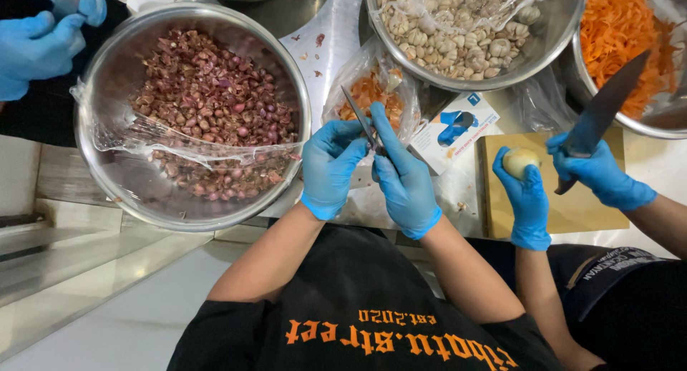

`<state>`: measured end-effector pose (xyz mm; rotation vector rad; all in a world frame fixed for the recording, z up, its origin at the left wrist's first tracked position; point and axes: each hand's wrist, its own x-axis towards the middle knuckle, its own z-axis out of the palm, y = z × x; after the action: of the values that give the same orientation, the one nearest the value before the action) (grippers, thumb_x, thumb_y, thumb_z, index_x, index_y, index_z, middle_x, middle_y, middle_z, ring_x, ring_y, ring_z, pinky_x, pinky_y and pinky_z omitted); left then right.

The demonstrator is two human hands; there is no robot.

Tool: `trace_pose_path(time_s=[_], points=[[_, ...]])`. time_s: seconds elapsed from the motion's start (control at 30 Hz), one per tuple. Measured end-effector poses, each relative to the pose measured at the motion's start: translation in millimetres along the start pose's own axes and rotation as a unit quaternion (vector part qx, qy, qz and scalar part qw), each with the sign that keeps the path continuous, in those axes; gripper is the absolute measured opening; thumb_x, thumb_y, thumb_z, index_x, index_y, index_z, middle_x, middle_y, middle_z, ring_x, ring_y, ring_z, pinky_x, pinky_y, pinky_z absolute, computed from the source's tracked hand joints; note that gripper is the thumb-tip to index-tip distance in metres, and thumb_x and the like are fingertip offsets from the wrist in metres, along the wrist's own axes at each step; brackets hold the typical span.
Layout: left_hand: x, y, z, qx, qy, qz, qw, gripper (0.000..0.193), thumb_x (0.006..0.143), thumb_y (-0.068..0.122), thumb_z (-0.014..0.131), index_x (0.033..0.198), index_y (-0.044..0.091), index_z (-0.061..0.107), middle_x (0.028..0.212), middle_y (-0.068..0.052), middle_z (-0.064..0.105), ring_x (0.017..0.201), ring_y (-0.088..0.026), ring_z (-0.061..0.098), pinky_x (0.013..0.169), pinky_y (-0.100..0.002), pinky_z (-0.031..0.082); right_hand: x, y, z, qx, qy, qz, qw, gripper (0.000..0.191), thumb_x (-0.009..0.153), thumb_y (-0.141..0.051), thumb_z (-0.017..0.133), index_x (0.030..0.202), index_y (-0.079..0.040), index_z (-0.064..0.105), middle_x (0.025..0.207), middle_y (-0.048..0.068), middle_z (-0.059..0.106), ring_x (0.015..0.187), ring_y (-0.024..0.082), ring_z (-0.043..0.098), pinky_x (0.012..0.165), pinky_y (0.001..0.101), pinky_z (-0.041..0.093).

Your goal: The person peels shallots at a stainless steel prep table, using a small paring knife to trim the root ends and remove the outer skins, dropping the peeled shallots into a large metal bowl and the skins into a plastic bag. Coworkers alongside peel garlic and onions into nearby bowls.

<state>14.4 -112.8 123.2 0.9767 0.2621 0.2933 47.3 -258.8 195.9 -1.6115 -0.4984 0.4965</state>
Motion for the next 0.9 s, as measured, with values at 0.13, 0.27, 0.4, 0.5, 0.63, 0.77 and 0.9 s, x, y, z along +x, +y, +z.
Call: trace_pose_path(time_s=[0.13, 0.27, 0.4, 0.5, 0.63, 0.77, 0.9], points=[[1.0, -1.9, 3.0, 0.009, 0.007, 0.009, 1.000, 0.025, 0.096, -0.006, 0.068, 0.121, -0.001, 0.066, 0.111, -0.008, 0.074, 0.098, -0.014, 0.070, 0.090, -0.028, 0.058, 0.5, 9.8, 8.4, -0.023, 0.045, -0.041, 0.998, 0.058, 0.110, -0.009, 0.047, 0.166, -0.012, 0.031, 0.090, -0.002, 0.048, 0.080, 0.007, 0.044, 0.076, 0.0213, 0.046], [0.5, -0.5, 8.1, -0.020, 0.004, -0.011, 1.000, 0.025, 0.097, -0.006, 0.066, 0.121, -0.001, 0.066, 0.115, -0.008, 0.074, 0.104, -0.014, 0.070, 0.094, -0.028, 0.057, -0.9, 13.7, 12.2, 0.147, 0.060, 0.030, 0.987, 0.057, 0.112, -0.014, 0.045, 0.167, -0.014, 0.031, 0.086, -0.002, 0.048, 0.072, 0.006, 0.043, 0.063, 0.0190, 0.040], [5.0, 2.8, 11.3, -0.059, -0.022, -0.002, 0.998, 0.021, 0.101, -0.005, 0.064, 0.122, -0.002, 0.067, 0.115, -0.010, 0.074, 0.108, -0.016, 0.070, 0.102, -0.031, 0.056, 1.6, 11.5, 6.1, 0.287, 0.077, 0.118, 0.948, 0.057, 0.109, -0.019, 0.042, 0.165, -0.014, 0.031, 0.081, -0.001, 0.053, 0.057, 0.006, 0.043, 0.048, 0.0188, 0.036], [6.9, 5.9, 11.8, -0.078, -0.020, -0.014, 0.997, 0.021, 0.102, -0.002, 0.062, 0.122, -0.002, 0.068, 0.118, -0.009, 0.074, 0.108, -0.016, 0.070, 0.102, -0.032, 0.057, 3.3, 7.1, 1.2, 0.312, 0.065, 0.139, 0.938, 0.056, 0.108, -0.019, 0.042, 0.163, -0.013, 0.032, 0.079, 0.000, 0.054, 0.053, 0.007, 0.042, 0.046, 0.0194, 0.036], [5.6, 9.4, 11.7, -0.070, -0.010, -0.034, 0.997, 0.025, 0.102, -0.001, 0.061, 0.126, -0.002, 0.067, 0.115, -0.009, 0.073, 0.106, -0.017, 0.070, 0.100, -0.033, 0.057, 0.8, -1.2, -6.5, 0.155, 0.007, 0.038, 0.987, 0.066, 0.105, -0.013, 0.042, 0.168, -0.018, 0.020, 0.078, -0.001, 0.052, 0.060, 0.004, 0.039, 0.055, 0.0172, 0.036], [5.6, 9.6, 11.1, -0.062, -0.003, -0.044, 0.997, 0.024, 0.102, -0.001, 0.062, 0.126, -0.003, 0.068, 0.114, -0.010, 0.074, 0.103, -0.019, 0.071, 0.097, -0.034, 0.059, 2.3, -4.3, -9.1, 0.175, -0.020, 0.071, 0.982, 0.066, 0.104, -0.009, 0.045, 0.167, -0.015, 0.025, 0.084, -0.004, 0.049, 0.068, 0.004, 0.039, 0.058, 0.0167, 0.034], [5.1, 7.3, 10.0, -0.069, -0.017, -0.046, 0.996, 0.024, 0.103, 0.000, 0.061, 0.125, -0.003, 0.068, 0.115, -0.011, 0.074, 0.103, -0.020, 0.073, 0.096, -0.034, 0.060, 2.9, 0.5, -8.2, 0.138, -0.004, 0.051, 0.989, 0.060, 0.105, -0.008, 0.047, 0.164, -0.010, 0.033, 0.092, -0.004, 0.052, 0.075, 0.005, 0.044, 0.062, 0.0178, 0.038]])
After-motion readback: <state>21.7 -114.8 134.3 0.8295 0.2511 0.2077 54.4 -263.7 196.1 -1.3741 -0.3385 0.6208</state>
